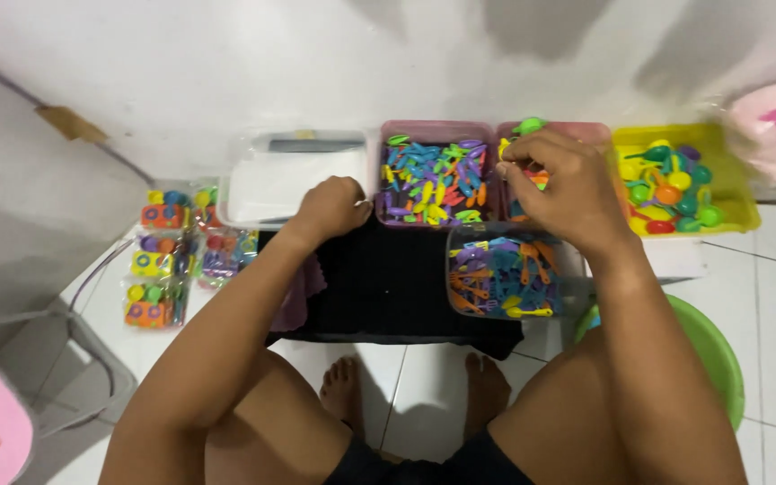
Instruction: Sorting, cleaning, and packaging small plastic toys into individual bags.
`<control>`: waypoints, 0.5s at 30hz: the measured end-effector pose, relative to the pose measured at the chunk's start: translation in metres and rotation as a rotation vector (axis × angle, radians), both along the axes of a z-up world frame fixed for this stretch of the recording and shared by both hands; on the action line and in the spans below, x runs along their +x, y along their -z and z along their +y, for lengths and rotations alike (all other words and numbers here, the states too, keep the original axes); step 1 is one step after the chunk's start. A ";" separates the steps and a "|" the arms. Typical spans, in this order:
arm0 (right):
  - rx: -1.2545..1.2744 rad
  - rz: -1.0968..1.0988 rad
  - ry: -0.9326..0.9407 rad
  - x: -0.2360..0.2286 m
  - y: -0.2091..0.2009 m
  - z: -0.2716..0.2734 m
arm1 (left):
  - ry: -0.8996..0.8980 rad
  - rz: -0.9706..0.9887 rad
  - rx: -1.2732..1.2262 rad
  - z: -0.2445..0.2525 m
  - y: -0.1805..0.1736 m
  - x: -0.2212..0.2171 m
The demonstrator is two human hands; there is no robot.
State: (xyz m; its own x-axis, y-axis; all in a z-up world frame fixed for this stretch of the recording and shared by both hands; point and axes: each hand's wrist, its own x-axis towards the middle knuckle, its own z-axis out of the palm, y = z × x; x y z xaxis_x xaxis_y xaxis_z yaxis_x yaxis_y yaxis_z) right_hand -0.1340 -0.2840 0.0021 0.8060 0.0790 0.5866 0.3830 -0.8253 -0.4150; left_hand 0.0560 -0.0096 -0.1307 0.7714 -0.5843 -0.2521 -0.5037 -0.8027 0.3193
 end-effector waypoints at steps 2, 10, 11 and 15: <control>0.008 0.003 0.029 -0.002 0.002 -0.007 | 0.006 0.025 -0.021 0.002 -0.021 -0.004; 0.013 0.120 0.058 -0.007 0.007 -0.009 | -0.022 -0.026 0.354 0.044 -0.042 -0.021; 0.013 0.123 0.066 -0.007 0.007 -0.007 | -0.010 -0.018 0.424 0.051 -0.032 -0.022; 0.023 0.130 0.059 -0.007 0.005 0.005 | 0.010 0.024 0.489 0.070 -0.032 -0.036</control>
State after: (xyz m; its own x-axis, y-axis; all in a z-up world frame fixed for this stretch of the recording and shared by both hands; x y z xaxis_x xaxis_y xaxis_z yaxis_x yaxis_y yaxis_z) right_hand -0.1410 -0.2789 -0.0033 0.8783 0.0170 0.4778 0.2757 -0.8344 -0.4772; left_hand 0.0204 0.0603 -0.0987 0.7569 -0.4004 -0.5165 -0.5091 -0.8568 -0.0819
